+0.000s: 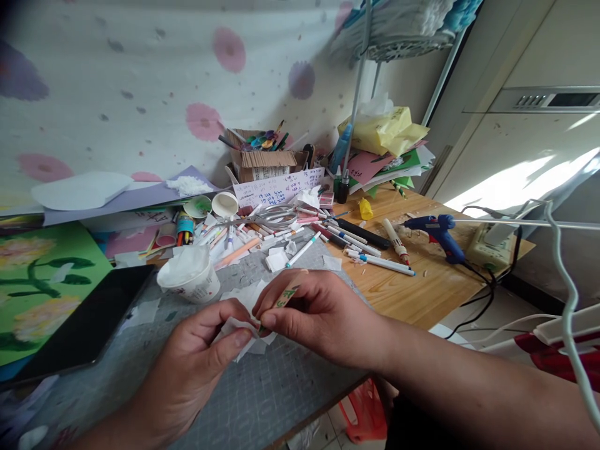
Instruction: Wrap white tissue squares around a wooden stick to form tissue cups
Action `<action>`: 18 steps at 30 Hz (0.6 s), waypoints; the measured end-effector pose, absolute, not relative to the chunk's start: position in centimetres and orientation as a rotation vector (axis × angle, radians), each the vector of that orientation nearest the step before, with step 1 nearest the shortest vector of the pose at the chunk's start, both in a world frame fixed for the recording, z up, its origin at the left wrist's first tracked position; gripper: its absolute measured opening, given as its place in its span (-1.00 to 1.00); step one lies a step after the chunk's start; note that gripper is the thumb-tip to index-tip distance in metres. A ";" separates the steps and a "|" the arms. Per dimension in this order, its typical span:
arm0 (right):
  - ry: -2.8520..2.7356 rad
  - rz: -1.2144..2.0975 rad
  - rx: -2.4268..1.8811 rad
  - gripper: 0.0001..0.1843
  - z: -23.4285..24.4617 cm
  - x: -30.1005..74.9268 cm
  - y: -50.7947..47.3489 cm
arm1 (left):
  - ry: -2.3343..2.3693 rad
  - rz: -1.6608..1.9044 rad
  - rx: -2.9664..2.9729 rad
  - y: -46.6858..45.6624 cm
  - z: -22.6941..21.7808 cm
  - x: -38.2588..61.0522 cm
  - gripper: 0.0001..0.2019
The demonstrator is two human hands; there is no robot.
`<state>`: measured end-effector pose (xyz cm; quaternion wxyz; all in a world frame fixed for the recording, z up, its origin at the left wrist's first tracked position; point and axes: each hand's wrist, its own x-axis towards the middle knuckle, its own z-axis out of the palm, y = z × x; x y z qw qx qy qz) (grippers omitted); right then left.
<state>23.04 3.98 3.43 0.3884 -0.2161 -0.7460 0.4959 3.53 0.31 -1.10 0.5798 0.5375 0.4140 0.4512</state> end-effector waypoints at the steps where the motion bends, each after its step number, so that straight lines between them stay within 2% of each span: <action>1: -1.899 1.263 -0.553 -0.93 3.5 23.0 4.0 | 0.970 1.065 1.252 0.3 -1.2 3.5 -0.86; 8: -1.746 1.396 -0.675 -0.89 3.3 23.1 4.4 | 1.393 1.520 1.309 0.5 -0.9 2.7 -0.93; 13: -1.735 1.368 -0.698 -0.83 3.3 22.7 4.2 | 1.270 1.298 1.832 0.3 0.1 2.9 -0.95; 14: -1.761 1.334 -0.694 -0.81 3.4 22.6 4.1 | 1.232 1.249 1.866 0.3 0.1 3.1 -0.99; 18: -1.845 1.253 -0.701 -0.74 3.5 22.1 3.9 | 1.214 1.145 1.856 0.1 0.2 3.4 -0.91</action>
